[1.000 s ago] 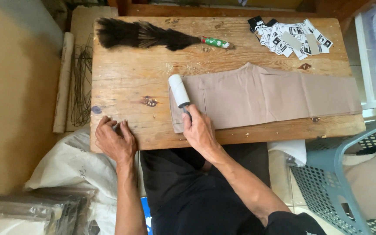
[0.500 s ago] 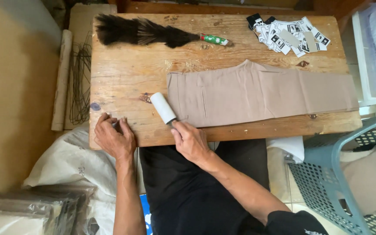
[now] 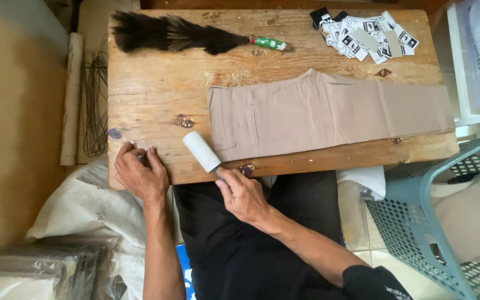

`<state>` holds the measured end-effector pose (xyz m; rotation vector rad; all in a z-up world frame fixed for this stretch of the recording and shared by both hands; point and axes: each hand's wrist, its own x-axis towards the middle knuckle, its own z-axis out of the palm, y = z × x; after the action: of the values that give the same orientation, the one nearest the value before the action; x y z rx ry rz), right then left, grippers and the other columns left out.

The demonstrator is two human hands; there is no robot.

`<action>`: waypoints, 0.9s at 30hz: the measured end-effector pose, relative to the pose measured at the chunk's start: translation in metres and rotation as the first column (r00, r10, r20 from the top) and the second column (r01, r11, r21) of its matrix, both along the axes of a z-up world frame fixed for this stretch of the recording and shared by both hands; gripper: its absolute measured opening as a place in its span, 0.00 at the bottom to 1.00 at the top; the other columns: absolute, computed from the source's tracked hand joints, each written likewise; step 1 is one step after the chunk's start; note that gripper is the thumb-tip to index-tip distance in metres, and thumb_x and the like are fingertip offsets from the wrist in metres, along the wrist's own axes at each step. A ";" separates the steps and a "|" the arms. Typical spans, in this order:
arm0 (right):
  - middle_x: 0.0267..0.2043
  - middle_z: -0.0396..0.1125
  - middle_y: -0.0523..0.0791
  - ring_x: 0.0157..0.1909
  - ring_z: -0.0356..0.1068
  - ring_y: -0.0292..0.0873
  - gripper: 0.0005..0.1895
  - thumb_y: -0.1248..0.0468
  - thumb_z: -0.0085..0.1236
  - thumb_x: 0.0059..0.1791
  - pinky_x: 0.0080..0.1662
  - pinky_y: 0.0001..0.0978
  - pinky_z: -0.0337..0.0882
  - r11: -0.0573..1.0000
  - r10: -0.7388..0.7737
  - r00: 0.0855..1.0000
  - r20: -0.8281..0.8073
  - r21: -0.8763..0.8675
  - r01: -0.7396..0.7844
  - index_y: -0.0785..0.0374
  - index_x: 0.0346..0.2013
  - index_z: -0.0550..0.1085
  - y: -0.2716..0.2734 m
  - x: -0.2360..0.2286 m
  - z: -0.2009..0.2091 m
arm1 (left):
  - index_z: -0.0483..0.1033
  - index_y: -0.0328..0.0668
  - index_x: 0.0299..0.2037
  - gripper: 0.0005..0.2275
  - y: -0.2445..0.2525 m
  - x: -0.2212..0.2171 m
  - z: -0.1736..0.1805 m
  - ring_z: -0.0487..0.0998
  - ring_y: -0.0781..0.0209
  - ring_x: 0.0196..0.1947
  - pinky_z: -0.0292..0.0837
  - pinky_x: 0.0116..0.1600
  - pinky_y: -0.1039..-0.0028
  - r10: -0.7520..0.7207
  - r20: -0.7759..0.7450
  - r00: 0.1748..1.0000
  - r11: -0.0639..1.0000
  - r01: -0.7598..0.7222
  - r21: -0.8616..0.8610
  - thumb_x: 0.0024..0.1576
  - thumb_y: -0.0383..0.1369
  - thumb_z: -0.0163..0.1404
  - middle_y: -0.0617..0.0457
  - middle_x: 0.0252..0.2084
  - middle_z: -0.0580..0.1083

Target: The person takes a pair of beige trousers from a laundry basket, lays them on a wooden table, and uses a lint roller to remove lint from the fabric. They repeatedly roll the lint roller over the trousers, folding and adjusting them to cover different areas.

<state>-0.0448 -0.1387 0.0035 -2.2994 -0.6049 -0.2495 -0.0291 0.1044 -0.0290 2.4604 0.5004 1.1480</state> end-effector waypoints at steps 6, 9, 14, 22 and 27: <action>0.32 0.72 0.45 0.29 0.76 0.56 0.09 0.56 0.54 0.54 0.28 0.47 0.76 0.984 -0.159 0.986 0.058 -0.071 0.163 0.52 0.47 0.77 -0.055 0.005 -0.010 | 0.70 0.44 0.37 0.09 0.001 0.003 -0.004 0.77 0.42 0.51 0.67 0.52 0.54 -0.018 -0.002 1.000 1.000 0.018 0.022 0.61 0.34 0.60 0.48 0.53 0.73; 0.32 0.73 0.48 0.32 0.76 0.58 0.09 0.58 0.56 0.53 0.29 0.49 0.76 0.972 -0.228 0.972 0.048 -0.046 0.231 0.54 0.47 0.77 -0.064 0.005 -0.006 | 0.71 0.46 0.39 0.09 -0.004 -0.001 -0.003 0.74 0.41 0.55 0.63 0.55 0.51 -0.043 -0.073 0.996 0.999 0.042 -0.015 0.60 0.35 0.60 0.48 0.54 0.72; 0.30 0.71 0.46 0.27 0.75 0.55 0.10 0.56 0.56 0.54 0.27 0.46 0.77 0.975 -0.200 0.976 0.088 -0.077 0.207 0.53 0.48 0.76 -0.047 -0.008 -0.018 | 0.71 0.45 0.42 0.09 -0.068 0.007 0.033 0.72 0.34 0.58 0.62 0.59 0.45 -0.298 -0.098 0.950 0.950 0.285 -0.128 0.61 0.35 0.58 0.40 0.55 0.71; 0.32 0.73 0.47 0.31 0.77 0.55 0.10 0.59 0.55 0.54 0.29 0.43 0.77 0.948 -0.316 0.947 0.062 -0.015 0.317 0.58 0.48 0.76 -0.094 -0.006 0.001 | 0.74 0.53 0.58 0.21 -0.128 0.013 0.024 0.70 0.47 0.46 0.55 0.56 0.48 -0.436 -0.277 0.856 0.900 0.408 -0.154 0.59 0.50 0.56 0.52 0.41 0.68; 0.29 0.68 0.41 0.26 0.75 0.48 0.11 0.54 0.55 0.53 0.26 0.38 0.77 0.946 -0.256 0.960 0.114 -0.175 0.273 0.50 0.48 0.77 -0.089 -0.016 -0.016 | 0.77 0.59 0.55 0.18 -0.129 0.015 0.015 0.70 0.52 0.40 0.53 0.48 0.59 -0.452 -0.261 0.853 0.891 0.414 -0.189 0.55 0.45 0.61 0.56 0.34 0.65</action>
<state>-0.0609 -0.2278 -0.0126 -2.5662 -0.3745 -0.4423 -0.0136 -0.0245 -0.0137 2.4667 0.0746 0.5476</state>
